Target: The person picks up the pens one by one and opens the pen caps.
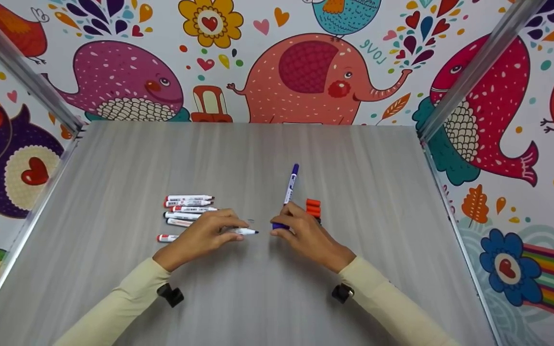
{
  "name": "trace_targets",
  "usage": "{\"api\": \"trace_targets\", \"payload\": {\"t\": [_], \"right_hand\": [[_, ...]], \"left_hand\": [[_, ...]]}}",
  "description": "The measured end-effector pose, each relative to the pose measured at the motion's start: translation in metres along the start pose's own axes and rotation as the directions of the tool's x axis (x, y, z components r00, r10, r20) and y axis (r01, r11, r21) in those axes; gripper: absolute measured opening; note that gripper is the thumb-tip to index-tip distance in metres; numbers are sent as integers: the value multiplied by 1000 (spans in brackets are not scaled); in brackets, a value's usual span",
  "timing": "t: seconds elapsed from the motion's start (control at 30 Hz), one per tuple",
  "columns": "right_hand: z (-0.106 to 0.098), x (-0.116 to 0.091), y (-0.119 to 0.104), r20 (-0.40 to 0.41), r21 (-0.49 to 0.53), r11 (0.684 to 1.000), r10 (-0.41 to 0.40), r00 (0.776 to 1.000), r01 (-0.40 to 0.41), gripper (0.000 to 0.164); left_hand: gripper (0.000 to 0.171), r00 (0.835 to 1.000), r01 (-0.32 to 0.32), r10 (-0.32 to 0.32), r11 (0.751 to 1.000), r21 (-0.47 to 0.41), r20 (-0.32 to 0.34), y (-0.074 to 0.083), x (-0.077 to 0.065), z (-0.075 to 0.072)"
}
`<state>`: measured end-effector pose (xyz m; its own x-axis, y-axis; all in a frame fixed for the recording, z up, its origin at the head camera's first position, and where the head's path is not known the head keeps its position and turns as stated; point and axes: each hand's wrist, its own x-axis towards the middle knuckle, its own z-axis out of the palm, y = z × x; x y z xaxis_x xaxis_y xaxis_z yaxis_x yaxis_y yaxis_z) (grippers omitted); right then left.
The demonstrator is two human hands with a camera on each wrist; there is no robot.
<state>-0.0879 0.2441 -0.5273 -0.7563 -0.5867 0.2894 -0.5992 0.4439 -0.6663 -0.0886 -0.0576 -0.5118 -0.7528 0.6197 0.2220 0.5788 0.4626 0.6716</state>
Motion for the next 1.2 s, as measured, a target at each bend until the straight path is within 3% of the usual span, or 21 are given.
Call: {"api": "trace_targets", "payload": {"t": [0.47, 0.73, 1.2], "right_hand": [[1, -1, 4, -47, 65, 997, -30, 998, 33, 23], [0, -2, 12, -59, 58, 998, -15, 998, 19, 32], [-5, -3, 25, -49, 30, 999, 21, 999, -19, 29]], "left_hand": [[14, 997, 47, -45, 999, 24, -70, -14, -11, -5], [13, 994, 102, -101, 995, 17, -46, -21, -13, -14], [11, 989, 141, -140, 990, 0, -53, -43, -18, -24]]}}
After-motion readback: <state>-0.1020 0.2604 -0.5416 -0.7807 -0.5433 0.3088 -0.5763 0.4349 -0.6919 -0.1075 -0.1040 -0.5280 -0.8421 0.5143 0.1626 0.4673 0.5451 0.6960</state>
